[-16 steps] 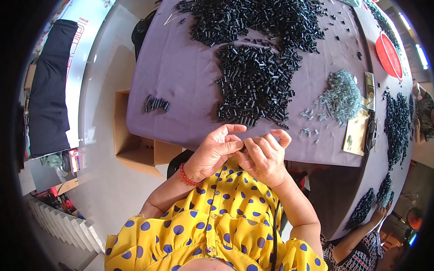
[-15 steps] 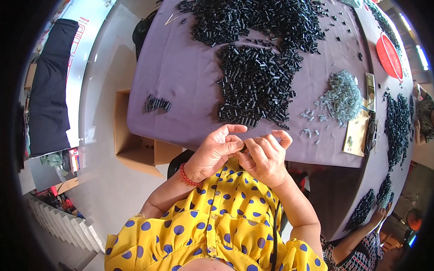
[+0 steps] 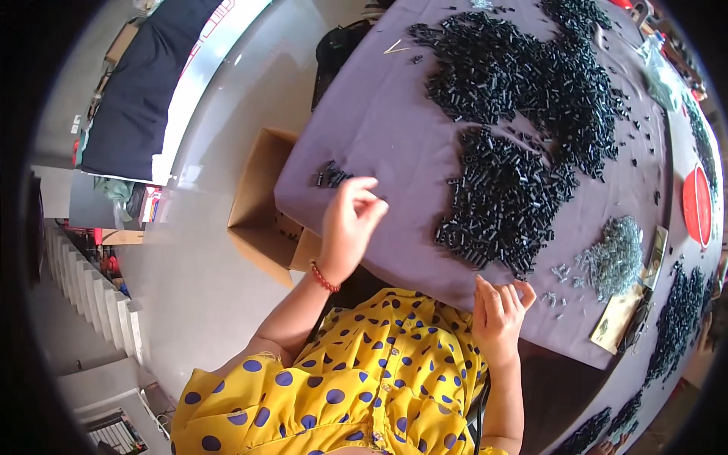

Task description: Assemble small black plastic components by joining them together at a workshop table.

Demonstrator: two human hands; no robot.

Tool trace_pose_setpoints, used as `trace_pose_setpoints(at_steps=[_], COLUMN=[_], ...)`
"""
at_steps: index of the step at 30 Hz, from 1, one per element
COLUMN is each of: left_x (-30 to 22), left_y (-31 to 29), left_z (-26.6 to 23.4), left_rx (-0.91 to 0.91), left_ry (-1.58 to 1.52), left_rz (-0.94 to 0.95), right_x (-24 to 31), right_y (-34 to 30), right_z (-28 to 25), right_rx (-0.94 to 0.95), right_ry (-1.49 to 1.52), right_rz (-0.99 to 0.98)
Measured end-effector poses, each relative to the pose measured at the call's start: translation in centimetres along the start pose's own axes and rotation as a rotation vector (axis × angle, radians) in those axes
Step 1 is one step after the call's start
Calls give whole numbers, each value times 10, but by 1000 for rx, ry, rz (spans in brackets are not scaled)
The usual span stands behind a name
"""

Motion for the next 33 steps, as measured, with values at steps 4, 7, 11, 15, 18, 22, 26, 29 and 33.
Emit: trace_pose_setpoints(at_steps=[4, 7, 11, 15, 18, 22, 26, 29, 33], left_x=[11, 21, 17, -4, -3, -10, -31, -39, -46], left_y=[27, 33, 33, 21, 15, 14, 4, -9, -18], left_z=[-34, -34, -32, -11, -1, 7, 28, 57, 80], left_rx=[-151, -138, -150, -33, 17, 22, 52, 164, 231], left_ry=[513, 624, 690, 645, 707, 712, 565, 373, 353], left_rz=[124, 120, 152, 297, 332, 342, 405, 399, 378], right_x=[3, 2, -2, -6, -4, -6, -8, -8, -8], right_y=[1, 1, -1, -2, 1, 3, 0, 0, -1], right_z=[7, 9, 4, 3, 3, 2, 4, 4, 3], right_rx=[4, 24, 8, 11, -19, -12, -6, 3, -6], right_ry=[20, 37, 27, 46, 86, 97, 97, 100, 96], right_rz=[-34, -26, -13, -5, 1, 3, 10, 14, 16])
Point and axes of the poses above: each hand's wrist, its own y-axis towards the middle knuckle, its own z-axis out of the palm, x = y × z, the point moved 8 cm from there along y, towards the middle knuckle, and after that the axes turned 1 degree about -z, right-handed, at the moved point
